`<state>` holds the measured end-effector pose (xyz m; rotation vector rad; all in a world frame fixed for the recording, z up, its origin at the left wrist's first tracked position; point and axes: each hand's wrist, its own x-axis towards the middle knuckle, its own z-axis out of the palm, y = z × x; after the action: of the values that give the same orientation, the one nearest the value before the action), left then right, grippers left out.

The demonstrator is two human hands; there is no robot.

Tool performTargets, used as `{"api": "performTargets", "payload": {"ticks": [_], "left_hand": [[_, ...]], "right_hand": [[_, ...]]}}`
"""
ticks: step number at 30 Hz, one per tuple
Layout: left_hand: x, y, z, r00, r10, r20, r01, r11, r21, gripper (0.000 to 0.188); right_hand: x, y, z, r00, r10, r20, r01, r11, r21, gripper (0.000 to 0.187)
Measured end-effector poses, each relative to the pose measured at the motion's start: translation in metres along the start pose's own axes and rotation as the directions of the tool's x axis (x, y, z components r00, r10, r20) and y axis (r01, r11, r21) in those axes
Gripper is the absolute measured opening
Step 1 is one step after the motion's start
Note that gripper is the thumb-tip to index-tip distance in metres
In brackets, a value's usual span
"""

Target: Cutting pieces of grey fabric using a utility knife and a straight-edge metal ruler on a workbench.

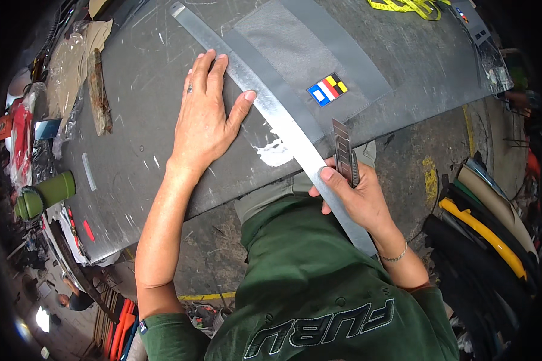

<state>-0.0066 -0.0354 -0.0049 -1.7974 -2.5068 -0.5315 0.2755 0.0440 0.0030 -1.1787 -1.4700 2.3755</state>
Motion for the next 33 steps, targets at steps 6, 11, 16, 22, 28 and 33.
{"api": "performTargets", "payload": {"ticks": [6,11,16,22,28,33], "left_hand": [[-0.0003,0.0026,-0.0011,0.999,-0.033,0.020,0.033,0.999,-0.007,0.076],[-0.0012,0.0043,-0.0022,0.999,-0.035,0.017,0.036,0.999,-0.004,0.075],[-0.0003,0.0038,-0.0029,0.999,-0.033,0.033,0.032,0.999,0.012,0.074],[0.0007,0.0042,-0.0050,0.996,-0.063,0.059,0.064,0.998,-0.012,0.082],[0.0010,0.0058,-0.0037,0.996,-0.069,0.048,0.070,0.997,-0.026,0.085],[0.0014,0.0059,-0.0044,0.995,-0.072,0.064,0.073,0.997,-0.012,0.087]], "right_hand": [[-0.0024,-0.0008,0.0011,0.999,-0.003,-0.041,0.003,1.000,-0.002,0.028],[-0.0020,0.0017,0.0002,0.999,0.003,-0.037,-0.002,0.999,0.032,0.027],[-0.0013,0.0021,0.0002,0.999,0.010,-0.034,-0.009,0.999,0.039,0.027],[-0.0005,0.0053,0.0024,0.999,0.009,-0.034,-0.007,0.997,0.072,0.027],[0.0006,0.0058,-0.0005,1.000,-0.017,-0.002,0.017,0.998,0.058,0.026],[0.0014,0.0043,0.0009,0.999,-0.038,-0.025,0.039,0.998,0.040,0.026]]}}
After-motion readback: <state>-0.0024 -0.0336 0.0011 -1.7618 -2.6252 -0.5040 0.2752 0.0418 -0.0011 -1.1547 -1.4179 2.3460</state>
